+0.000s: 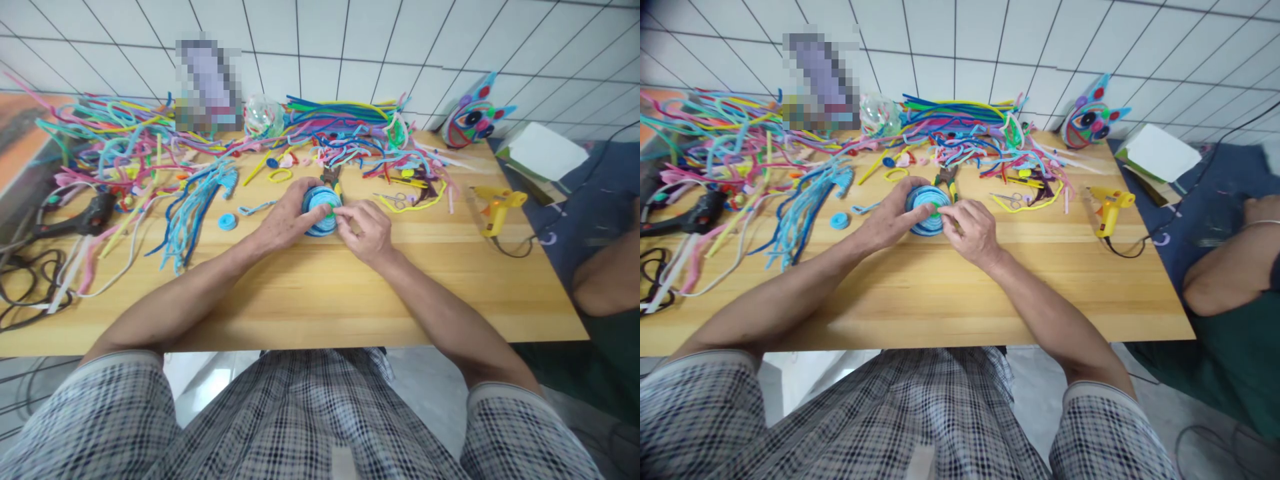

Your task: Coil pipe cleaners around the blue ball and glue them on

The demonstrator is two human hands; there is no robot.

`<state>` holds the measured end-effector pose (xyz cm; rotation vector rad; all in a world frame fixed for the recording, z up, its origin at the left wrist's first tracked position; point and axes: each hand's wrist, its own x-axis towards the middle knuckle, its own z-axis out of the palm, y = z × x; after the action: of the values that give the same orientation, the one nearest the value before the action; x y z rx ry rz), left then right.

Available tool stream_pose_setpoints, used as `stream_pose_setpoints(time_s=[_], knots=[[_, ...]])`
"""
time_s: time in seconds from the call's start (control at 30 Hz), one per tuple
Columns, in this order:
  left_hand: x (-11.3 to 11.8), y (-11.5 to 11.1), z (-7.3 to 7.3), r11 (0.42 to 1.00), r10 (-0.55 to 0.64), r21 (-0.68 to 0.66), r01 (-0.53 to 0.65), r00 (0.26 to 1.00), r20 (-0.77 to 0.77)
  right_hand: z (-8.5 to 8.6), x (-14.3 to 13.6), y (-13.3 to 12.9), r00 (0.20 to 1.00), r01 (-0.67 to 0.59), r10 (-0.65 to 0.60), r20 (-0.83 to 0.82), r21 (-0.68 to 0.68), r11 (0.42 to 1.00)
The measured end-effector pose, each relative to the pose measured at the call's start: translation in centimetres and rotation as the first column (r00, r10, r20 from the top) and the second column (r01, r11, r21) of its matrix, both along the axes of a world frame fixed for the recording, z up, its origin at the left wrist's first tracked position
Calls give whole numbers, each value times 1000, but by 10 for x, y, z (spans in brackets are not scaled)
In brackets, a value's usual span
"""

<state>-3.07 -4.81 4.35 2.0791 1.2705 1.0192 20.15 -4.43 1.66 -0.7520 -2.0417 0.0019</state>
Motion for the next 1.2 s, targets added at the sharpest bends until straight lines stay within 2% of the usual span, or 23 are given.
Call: stream_pose_setpoints(time_s=[0.17, 0.4, 0.5, 0.63, 0.83, 0.97, 1.2], knots=[[3, 0, -5, 996, 72, 48, -72, 997, -8, 0, 0, 0, 1000, -8, 8, 12, -43, 999], [10, -6, -16, 983, 161, 88, -163, 986, 31, 1, -3, 0, 999, -10, 13, -33, 73, 997], [11, -8, -18, 981, 161, 98, -166, 985, 59, 0, -3, 1, 1000, 11, -11, -13, 58, 998], [8, -6, -15, 983, 146, 104, -151, 988, 53, -2, -1, 1, 1000, 13, -13, 5, -10, 1000], [-3, 2, 0, 999, 40, 9, -40, 999, 25, -3, -1, 1, 999, -36, 36, -9, 46, 998], [-6, 7, 2, 1000, -15, -9, 15, 1000, 13, -4, 0, 1, 999, -51, 51, -1, 14, 999], [0, 8, -14, 985, 132, 104, -140, 988, 77, -5, 0, 4, 1000, -9, 9, -15, 53, 999]])
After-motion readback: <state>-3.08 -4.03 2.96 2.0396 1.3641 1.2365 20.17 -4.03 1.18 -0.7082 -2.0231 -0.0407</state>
